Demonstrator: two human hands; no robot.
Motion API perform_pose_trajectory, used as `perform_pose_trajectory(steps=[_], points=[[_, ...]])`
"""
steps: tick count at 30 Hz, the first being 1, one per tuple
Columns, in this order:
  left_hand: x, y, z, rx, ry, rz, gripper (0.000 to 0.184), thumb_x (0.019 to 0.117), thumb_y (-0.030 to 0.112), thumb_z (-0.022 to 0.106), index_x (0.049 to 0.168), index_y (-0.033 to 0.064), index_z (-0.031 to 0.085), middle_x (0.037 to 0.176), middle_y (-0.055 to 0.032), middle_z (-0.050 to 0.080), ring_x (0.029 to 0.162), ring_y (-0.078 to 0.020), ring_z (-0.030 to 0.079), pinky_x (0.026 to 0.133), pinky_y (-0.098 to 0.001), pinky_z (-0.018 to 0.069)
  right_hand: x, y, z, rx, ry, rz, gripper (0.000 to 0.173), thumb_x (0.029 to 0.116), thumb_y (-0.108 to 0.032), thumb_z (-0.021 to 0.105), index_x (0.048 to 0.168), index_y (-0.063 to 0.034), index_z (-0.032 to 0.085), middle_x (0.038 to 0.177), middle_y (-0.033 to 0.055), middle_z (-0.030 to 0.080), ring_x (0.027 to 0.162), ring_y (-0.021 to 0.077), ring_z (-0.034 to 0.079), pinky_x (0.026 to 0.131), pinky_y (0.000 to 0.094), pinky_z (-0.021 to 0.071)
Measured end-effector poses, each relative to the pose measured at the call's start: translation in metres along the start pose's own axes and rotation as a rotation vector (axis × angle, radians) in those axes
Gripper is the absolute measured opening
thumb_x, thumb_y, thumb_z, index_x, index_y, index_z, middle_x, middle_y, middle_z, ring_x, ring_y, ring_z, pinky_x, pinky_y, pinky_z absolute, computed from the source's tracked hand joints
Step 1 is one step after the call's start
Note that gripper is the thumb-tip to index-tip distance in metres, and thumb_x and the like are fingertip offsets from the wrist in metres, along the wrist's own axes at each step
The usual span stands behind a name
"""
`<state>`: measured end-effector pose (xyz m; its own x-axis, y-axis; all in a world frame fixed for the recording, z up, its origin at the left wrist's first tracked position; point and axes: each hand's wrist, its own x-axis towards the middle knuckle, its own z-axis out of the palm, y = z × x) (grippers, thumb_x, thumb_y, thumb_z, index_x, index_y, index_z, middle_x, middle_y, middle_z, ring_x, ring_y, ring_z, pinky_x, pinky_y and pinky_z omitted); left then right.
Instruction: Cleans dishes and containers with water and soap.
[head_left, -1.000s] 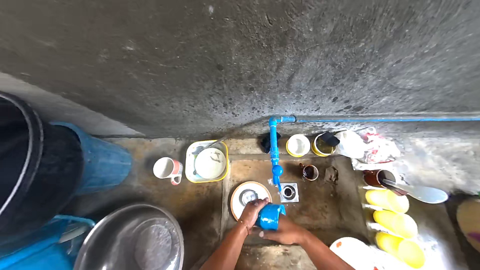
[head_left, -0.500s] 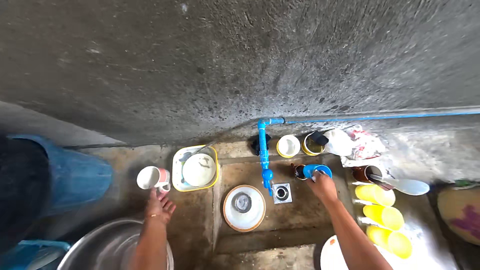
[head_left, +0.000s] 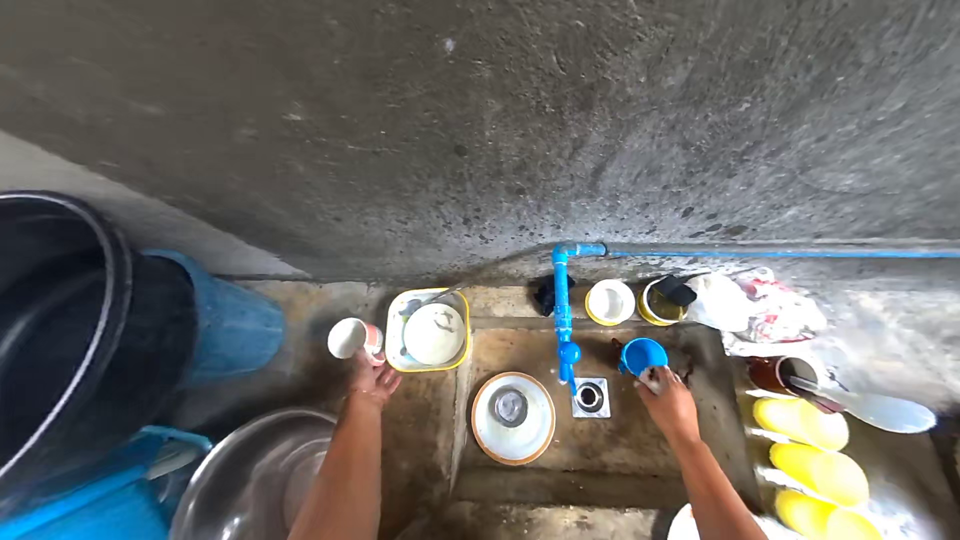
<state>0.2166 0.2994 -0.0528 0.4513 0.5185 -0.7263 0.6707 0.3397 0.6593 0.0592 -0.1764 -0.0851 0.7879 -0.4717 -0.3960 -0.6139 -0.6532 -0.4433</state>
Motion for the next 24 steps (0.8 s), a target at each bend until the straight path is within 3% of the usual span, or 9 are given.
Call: perform_pose_trajectory(steps=[4, 9, 11, 14, 16, 18, 20, 22, 24], points=[[0.006, -0.002, -0.011, -0.184, 0.064, 0.174, 0.055, 0.1112, 0.041, 0.036, 0.154, 0.0065, 0.035, 0.153, -0.0217, 0.040, 0.129, -0.0344, 0.051, 0.100, -0.0503, 0.0484, -0.039, 0.014, 0.015, 0.266, 0.110, 0.003, 0.045, 0.0900, -0.009, 0.076, 0.128, 0.0090, 0.059, 0.115, 0.0298, 0.067, 0.106, 0.0439, 0.067, 0.095, 0.0623, 0.0515], [-0.028, -0.022, -0.056, 0.093, -0.158, 0.503, 0.040, 0.1010, 0.011, 0.058, 0.134, -0.0097, 0.050, 0.138, -0.0222, 0.054, 0.118, -0.0267, 0.061, 0.095, -0.0427, 0.0562, -0.081, 0.014, 0.031, 0.618, 0.041, 0.001, 0.044, 0.0890, -0.006, 0.071, 0.128, 0.0074, 0.055, 0.110, 0.0205, 0.067, 0.096, 0.0237, 0.067, 0.086, 0.0426, 0.0571], [-0.054, -0.029, -0.064, 0.362, -0.337, 0.715, 0.034, 0.0873, 0.010, 0.072, 0.110, -0.0147, 0.063, 0.143, -0.0233, 0.052, 0.128, -0.0236, 0.055, 0.104, -0.0383, 0.0501, -0.094, 0.000, 0.032, 0.776, -0.060, 0.005, 0.037, 0.0915, -0.007, 0.064, 0.125, 0.0063, 0.055, 0.109, 0.0146, 0.063, 0.092, 0.0144, 0.064, 0.081, 0.0319, 0.0559], [-0.089, -0.051, -0.041, 0.637, -0.603, 1.022, 0.028, 0.0809, 0.022, 0.081, 0.081, -0.0040, 0.070, 0.138, -0.0221, 0.061, 0.135, -0.0279, 0.054, 0.112, -0.0420, 0.0458, -0.111, -0.032, 0.031, 0.876, -0.203, -0.112, 0.028, 0.0930, -0.009, 0.060, 0.119, 0.0030, 0.058, 0.106, 0.0068, 0.063, 0.090, 0.0069, 0.063, 0.080, 0.0250, 0.0557], [-0.118, -0.075, -0.012, 0.823, -0.726, 1.097, 0.026, 0.0824, 0.021, 0.083, 0.087, -0.0031, 0.074, 0.131, -0.0196, 0.066, 0.128, -0.0310, 0.060, 0.110, -0.0483, 0.0474, -0.117, -0.053, 0.031, 0.827, -0.247, -0.202, 0.026, 0.0914, -0.010, 0.069, 0.114, 0.0030, 0.062, 0.098, 0.0062, 0.066, 0.081, 0.0069, 0.064, 0.075, 0.0253, 0.0567], [-0.149, -0.096, 0.016, 1.181, -0.823, 1.049, 0.027, 0.0894, 0.021, 0.075, 0.109, 0.0023, 0.077, 0.134, -0.0131, 0.066, 0.133, -0.0307, 0.056, 0.119, -0.0562, 0.0331, -0.120, -0.067, 0.034, 0.768, -0.232, -0.182, 0.026, 0.0886, -0.011, 0.075, 0.109, 0.0024, 0.066, 0.094, 0.0073, 0.068, 0.078, 0.0081, 0.064, 0.073, 0.0258, 0.0562], [-0.167, -0.117, 0.036, 1.365, -0.871, 1.004, 0.027, 0.0967, 0.025, 0.064, 0.113, 0.0063, 0.075, 0.136, -0.0073, 0.065, 0.137, -0.0262, 0.052, 0.122, -0.0561, 0.0229, -0.120, -0.072, 0.038, 0.739, -0.221, -0.105, 0.023, 0.0918, -0.014, 0.074, 0.107, 0.0023, 0.068, 0.090, 0.0089, 0.069, 0.073, 0.0106, 0.064, 0.070, 0.0288, 0.0568], [-0.170, -0.132, 0.044, 1.076, -0.882, 0.963, 0.025, 0.0962, 0.021, 0.064, 0.105, 0.0018, 0.077, 0.120, -0.0108, 0.073, 0.118, -0.0227, 0.066, 0.110, -0.0444, 0.0458, -0.128, -0.074, 0.041, 0.696, -0.278, -0.171, 0.026, 0.0975, -0.018, 0.067, 0.110, 0.0044, 0.070, 0.094, 0.0121, 0.071, 0.080, 0.0145, 0.067, 0.077, 0.0342, 0.0577], [-0.176, -0.133, 0.051, 0.877, -0.918, 0.742, 0.025, 0.0982, 0.022, 0.064, 0.104, 0.0015, 0.077, 0.106, -0.0108, 0.075, 0.101, -0.0181, 0.070, 0.096, -0.0384, 0.0542, -0.140, -0.078, 0.043, 0.475, -0.407, -0.420, 0.038, 0.0943, -0.025, 0.069, 0.115, 0.0063, 0.070, 0.110, 0.0186, 0.073, 0.103, 0.0240, 0.070, 0.096, 0.0420, 0.0559]])
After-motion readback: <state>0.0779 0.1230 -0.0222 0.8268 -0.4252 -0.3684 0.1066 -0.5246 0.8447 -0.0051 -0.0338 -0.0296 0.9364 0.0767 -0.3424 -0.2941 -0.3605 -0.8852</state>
